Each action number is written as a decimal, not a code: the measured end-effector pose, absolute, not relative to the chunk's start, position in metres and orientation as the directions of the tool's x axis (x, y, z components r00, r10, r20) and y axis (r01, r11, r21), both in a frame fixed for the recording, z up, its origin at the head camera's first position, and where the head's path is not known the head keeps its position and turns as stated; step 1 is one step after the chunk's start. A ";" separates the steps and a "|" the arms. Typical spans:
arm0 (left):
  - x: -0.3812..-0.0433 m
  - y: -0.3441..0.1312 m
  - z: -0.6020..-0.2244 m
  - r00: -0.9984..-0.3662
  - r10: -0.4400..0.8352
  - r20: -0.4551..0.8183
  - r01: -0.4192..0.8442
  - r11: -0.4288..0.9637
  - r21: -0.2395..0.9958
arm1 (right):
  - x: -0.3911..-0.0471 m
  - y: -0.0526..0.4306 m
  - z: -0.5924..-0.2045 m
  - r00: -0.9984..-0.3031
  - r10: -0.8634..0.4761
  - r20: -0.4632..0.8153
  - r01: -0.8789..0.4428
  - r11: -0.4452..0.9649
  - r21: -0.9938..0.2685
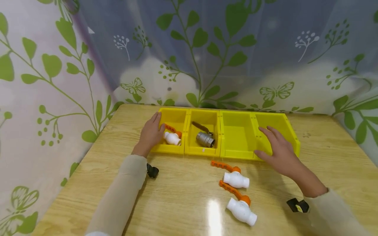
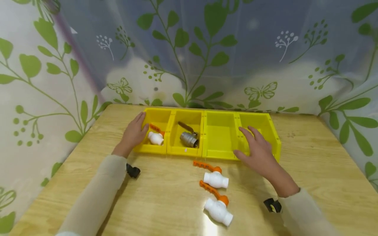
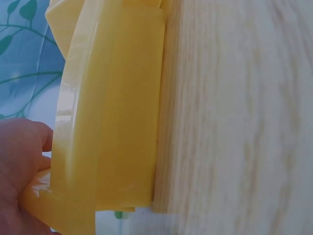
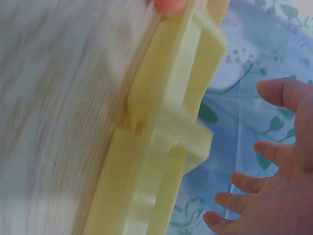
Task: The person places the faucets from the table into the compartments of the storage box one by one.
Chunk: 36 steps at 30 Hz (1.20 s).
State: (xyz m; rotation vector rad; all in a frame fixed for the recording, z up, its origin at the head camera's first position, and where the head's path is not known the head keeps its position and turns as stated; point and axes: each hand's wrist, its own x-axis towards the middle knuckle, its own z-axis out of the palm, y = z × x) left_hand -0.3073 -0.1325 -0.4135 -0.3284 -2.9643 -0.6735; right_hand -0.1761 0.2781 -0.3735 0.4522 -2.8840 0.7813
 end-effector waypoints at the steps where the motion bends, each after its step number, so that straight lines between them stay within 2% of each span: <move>1: -0.307 -0.133 -0.413 -0.973 0.189 0.130 0.227 0.882 0.413 | -0.174 0.274 -0.373 -0.945 -0.265 0.189 -0.325 0.817 -0.477; 9: -0.310 -0.135 -0.418 -0.971 0.185 0.149 0.231 0.882 0.410 | -0.153 0.248 -0.370 -0.906 -0.392 0.161 -0.418 0.764 -0.491; 17: -0.309 -0.127 -0.427 -0.972 0.180 0.148 0.228 0.869 0.439 | -0.140 0.238 -0.390 -0.872 -0.488 0.037 -0.428 0.724 -0.541; 26: -0.311 -0.126 -0.424 -0.975 0.176 0.139 0.219 0.877 0.427 | -0.135 0.228 -0.409 -0.832 -0.554 0.007 -0.468 0.696 -0.545; 36: -0.311 -0.133 -0.420 -0.978 0.167 0.125 0.205 0.876 0.436 | -0.135 0.221 -0.408 -0.801 -0.598 -0.018 -0.498 0.684 -0.534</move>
